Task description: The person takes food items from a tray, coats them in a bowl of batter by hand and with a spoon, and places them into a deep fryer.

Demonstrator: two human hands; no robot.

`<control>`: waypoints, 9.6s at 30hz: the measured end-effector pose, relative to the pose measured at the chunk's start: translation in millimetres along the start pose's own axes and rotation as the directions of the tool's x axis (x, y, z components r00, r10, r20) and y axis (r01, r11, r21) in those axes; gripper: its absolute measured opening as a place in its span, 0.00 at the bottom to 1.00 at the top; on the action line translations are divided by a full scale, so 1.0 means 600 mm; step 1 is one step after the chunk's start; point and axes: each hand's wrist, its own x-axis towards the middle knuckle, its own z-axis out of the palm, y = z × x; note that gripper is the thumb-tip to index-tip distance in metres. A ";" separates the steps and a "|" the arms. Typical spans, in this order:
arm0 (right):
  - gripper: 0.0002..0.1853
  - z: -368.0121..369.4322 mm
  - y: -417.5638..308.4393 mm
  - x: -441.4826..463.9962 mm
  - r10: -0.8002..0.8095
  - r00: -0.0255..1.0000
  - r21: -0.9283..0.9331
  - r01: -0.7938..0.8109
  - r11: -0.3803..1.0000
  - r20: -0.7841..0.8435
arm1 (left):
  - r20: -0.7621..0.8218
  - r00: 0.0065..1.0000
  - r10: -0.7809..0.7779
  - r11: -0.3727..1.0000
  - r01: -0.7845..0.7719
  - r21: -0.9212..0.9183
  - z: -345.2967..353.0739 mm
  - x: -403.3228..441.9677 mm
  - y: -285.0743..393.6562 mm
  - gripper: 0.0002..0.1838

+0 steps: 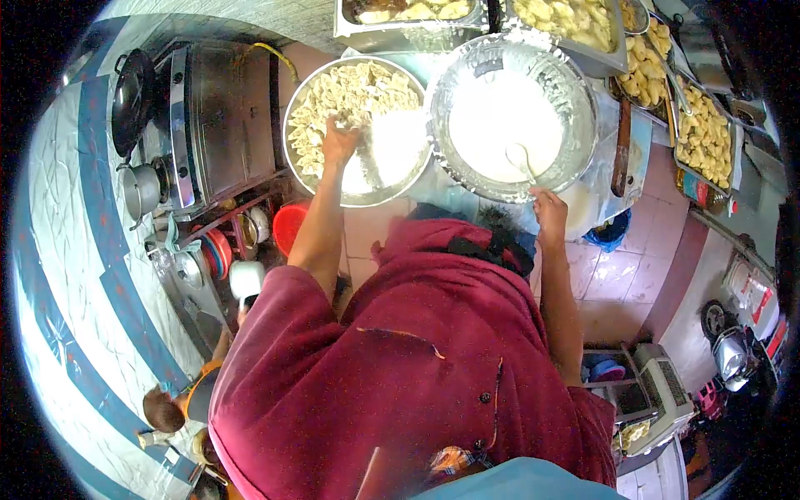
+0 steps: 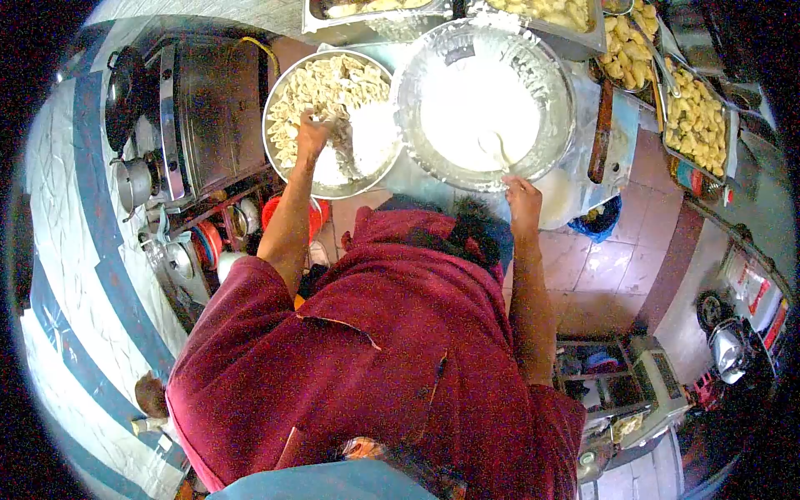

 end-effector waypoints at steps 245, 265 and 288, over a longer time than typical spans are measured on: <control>0.09 0.017 0.010 0.021 -0.542 0.836 -0.789 0.271 0.552 -0.092 | 0.953 0.300 0.049 0.257 0.918 -0.303 0.244 -0.173 0.326 0.10; 0.12 -0.026 -0.001 0.006 -0.070 0.991 0.025 0.073 0.997 -0.116 | 0.479 0.860 0.179 0.471 0.353 -0.809 -0.074 0.224 0.464 0.05; 0.09 -0.086 -0.138 -0.018 -0.487 0.873 -0.358 0.451 0.818 -0.015 | 0.538 0.447 0.715 0.663 -0.677 -0.318 0.169 -0.262 0.447 0.19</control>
